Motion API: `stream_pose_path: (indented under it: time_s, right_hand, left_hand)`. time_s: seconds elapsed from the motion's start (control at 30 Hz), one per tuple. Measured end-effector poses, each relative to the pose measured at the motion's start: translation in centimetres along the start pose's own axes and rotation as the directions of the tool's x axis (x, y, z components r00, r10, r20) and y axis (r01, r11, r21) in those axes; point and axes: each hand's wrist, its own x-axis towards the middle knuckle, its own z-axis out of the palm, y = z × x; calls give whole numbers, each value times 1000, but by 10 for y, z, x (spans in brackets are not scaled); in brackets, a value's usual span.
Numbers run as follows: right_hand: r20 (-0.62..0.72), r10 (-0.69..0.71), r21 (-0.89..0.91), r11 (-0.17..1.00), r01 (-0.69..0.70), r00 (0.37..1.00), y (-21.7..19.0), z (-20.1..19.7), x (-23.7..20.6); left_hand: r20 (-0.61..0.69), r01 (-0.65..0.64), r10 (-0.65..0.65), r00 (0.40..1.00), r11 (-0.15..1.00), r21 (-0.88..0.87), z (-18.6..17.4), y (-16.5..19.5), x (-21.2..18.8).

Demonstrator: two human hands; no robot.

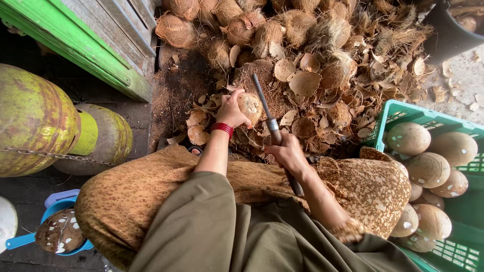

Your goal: The person sits on the ground and husks coconuts one at a time, holding each coconut against a bladed stake and striking the husk with a machete to strip off the fibrous outer layer. Dehusked coconuts are placed into a green plastic crate beside them, and discarded husks pile on the ground.

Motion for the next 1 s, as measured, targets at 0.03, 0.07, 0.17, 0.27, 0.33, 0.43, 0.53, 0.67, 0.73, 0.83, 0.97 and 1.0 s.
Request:
stream_pose_path:
  time_s: [0.03, 0.07, 0.17, 0.27, 0.33, 0.43, 0.53, 0.67, 0.73, 0.83, 0.97, 1.0]
  right_hand:
    - [-36, -169, 7, 986, 169, 985, 2, -6, -5]
    - [-68, -332, 9, 943, 334, 941, 5, -10, -9]
    - [-163, -570, 105, 801, 589, 805, 19, -2, -7]
    - [-76, -186, 74, 979, 191, 980, 30, 19, 15]
    - [-42, 106, 51, 993, -104, 993, 32, 20, 27]
    - [-42, 129, 191, 974, -118, 991, 33, 0, 25]
    - [-95, -244, 226, 939, 260, 965, 32, -22, 8]
    - [-154, -641, 31, 758, 652, 752, 27, -4, 5]
    - [-119, -463, 8, 884, 467, 878, 20, 16, 15]
    - [1, 137, 40, 990, -137, 991, 11, 24, 18]
    - [19, -28, 128, 991, 25, 999, 9, 2, -3]
    - [14, -114, 136, 984, 111, 993, 10, -1, -7]
  left_hand:
    - [-26, 10, -11, 1000, 1000, -28, 2, 2, -2]
    - [-53, 21, -24, 998, 998, -56, 4, 4, -3]
    - [-77, 82, -84, 993, 996, -29, 13, 7, -3]
    - [-118, 50, -56, 991, 997, -57, 18, 2, 1]
    - [-143, -5, -6, 990, 997, -75, 17, -5, 4]
    - [-125, -22, 16, 992, 999, -47, 19, -15, 10]
    - [-160, -137, 121, 980, 986, -91, 19, -18, 17]
    - [-76, 3, -6, 997, 999, -33, 19, -15, 16]
    - [-76, 11, -10, 997, 1000, 19, 15, -9, 16]
    - [-138, -132, 146, 980, 985, 110, 15, 0, 9]
    - [-109, -31, 30, 994, 999, -15, 10, 2, 4]
    - [-116, -30, 28, 993, 999, -19, 9, 2, 3]
